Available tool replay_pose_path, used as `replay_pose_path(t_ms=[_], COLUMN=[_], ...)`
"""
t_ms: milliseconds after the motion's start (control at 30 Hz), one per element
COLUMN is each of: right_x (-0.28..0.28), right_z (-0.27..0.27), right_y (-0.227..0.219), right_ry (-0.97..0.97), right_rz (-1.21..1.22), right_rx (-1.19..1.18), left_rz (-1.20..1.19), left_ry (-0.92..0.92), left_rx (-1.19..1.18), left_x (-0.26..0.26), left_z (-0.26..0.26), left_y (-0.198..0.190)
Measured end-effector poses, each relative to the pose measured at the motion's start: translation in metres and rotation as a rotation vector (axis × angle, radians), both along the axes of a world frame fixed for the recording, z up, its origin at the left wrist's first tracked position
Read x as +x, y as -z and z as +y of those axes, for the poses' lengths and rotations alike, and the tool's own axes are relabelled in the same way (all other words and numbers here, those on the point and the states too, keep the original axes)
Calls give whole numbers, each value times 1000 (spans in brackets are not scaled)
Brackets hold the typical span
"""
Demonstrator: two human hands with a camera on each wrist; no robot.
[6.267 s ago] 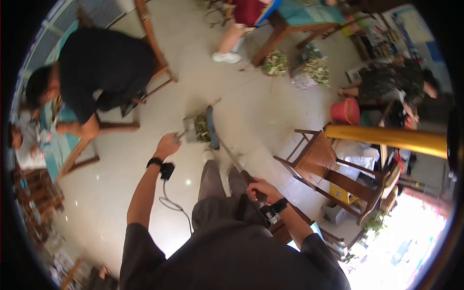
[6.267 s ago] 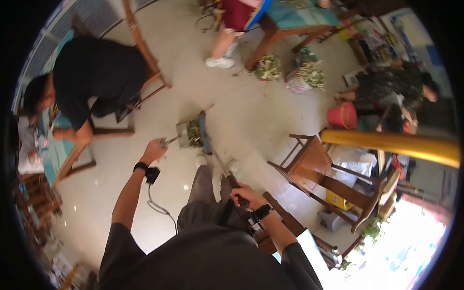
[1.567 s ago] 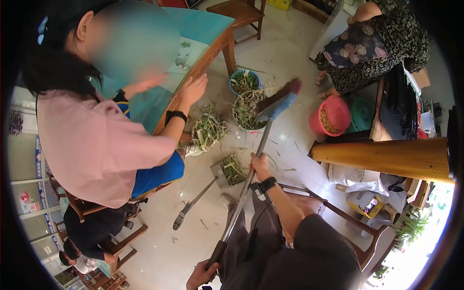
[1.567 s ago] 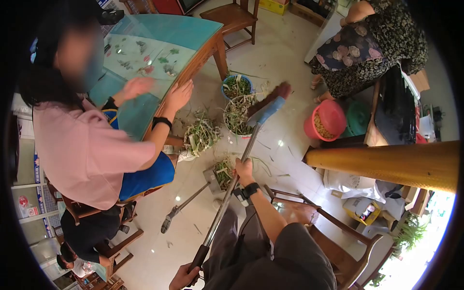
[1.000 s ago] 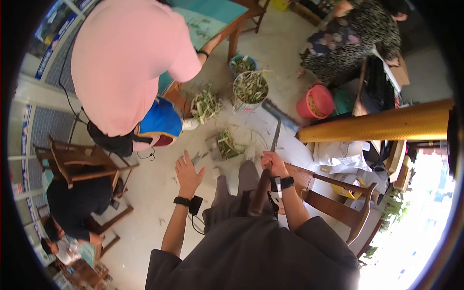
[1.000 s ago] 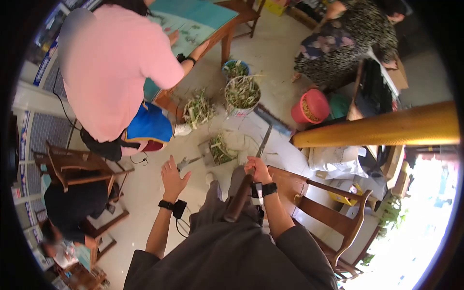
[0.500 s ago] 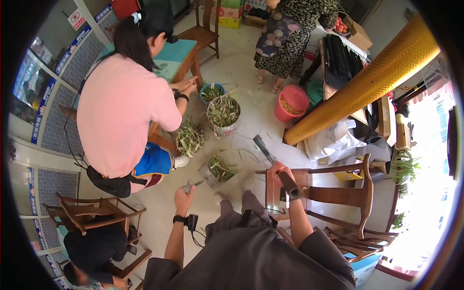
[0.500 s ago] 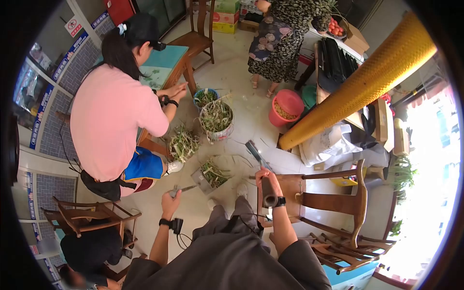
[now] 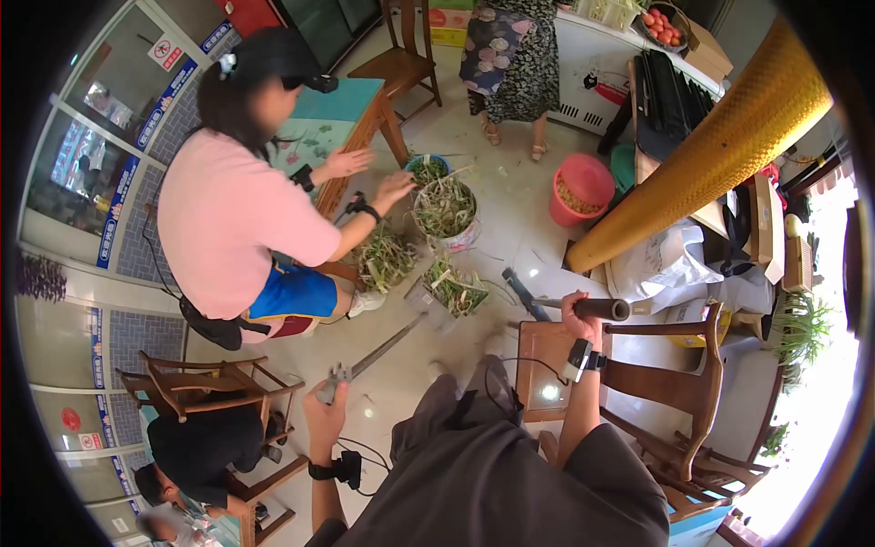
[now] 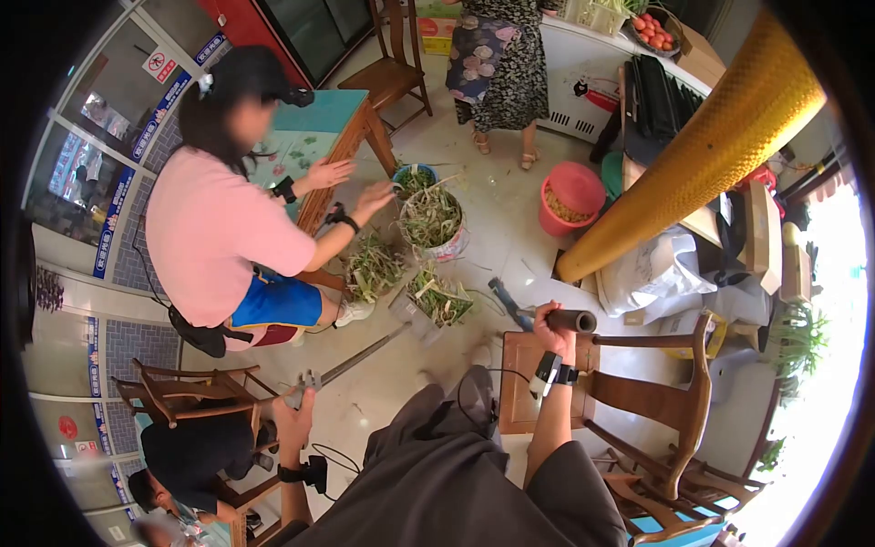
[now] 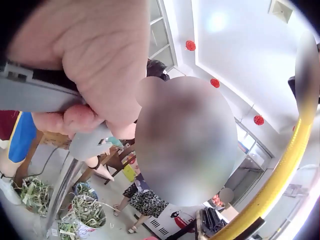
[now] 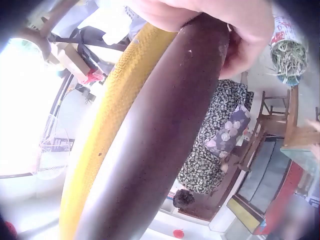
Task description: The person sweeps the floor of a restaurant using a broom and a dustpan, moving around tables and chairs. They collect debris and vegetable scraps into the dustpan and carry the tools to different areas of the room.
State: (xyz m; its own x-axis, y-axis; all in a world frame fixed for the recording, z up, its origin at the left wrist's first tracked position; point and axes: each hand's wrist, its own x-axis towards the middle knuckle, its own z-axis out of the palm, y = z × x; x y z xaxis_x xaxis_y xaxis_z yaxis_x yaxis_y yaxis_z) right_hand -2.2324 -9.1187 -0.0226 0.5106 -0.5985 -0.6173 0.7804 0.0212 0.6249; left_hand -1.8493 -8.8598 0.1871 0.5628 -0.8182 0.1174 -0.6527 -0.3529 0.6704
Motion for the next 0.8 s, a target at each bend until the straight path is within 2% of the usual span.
replay_pose_path(t_ms=[33,100,133,233,367,400,467,500,533,567,667,733,800], right_x=[-3,-10,-10,-14,-17,-15,-10,-8,-8,-8,-10,-15,-15], right_z=[3,10,14,24,27,27,31,32,33,35,43,46,51], right_y=[7,17,14,21,25,24,23,25,28,33,53,55,51], right_ry=[-11,-33,-37,-62,-97,-103,-172,-191,-200,-230,-288,-290,-300], right_rz=[107,144,173,310,264,267,369,397,406,395,376,179,86], right_rx=[2,71,112,130,93,86,46,32,24,-7,-121,6,65], left_rz=[5,305,308,414,556,560,918,928,1056,1183,1347,1430,1711], left_ry=[-3,-220,-225,-307,-362,-367,-429,-437,-510,-584,-696,-730,-780], left_rx=[0,149,154,49,-16,-23,-191,-201,-283,-366,-384,-417,-477], left_x=[-1,-1,-2,-7,2,2,6,10,14,16,8,4,3], left_z=[-1,0,0,-6,-10,-17,-36,-41,-44,-47,-44,-43,-42], left_y=[-2,-14,-18,-30,-15,-5,38,57,74,85,109,138,170])
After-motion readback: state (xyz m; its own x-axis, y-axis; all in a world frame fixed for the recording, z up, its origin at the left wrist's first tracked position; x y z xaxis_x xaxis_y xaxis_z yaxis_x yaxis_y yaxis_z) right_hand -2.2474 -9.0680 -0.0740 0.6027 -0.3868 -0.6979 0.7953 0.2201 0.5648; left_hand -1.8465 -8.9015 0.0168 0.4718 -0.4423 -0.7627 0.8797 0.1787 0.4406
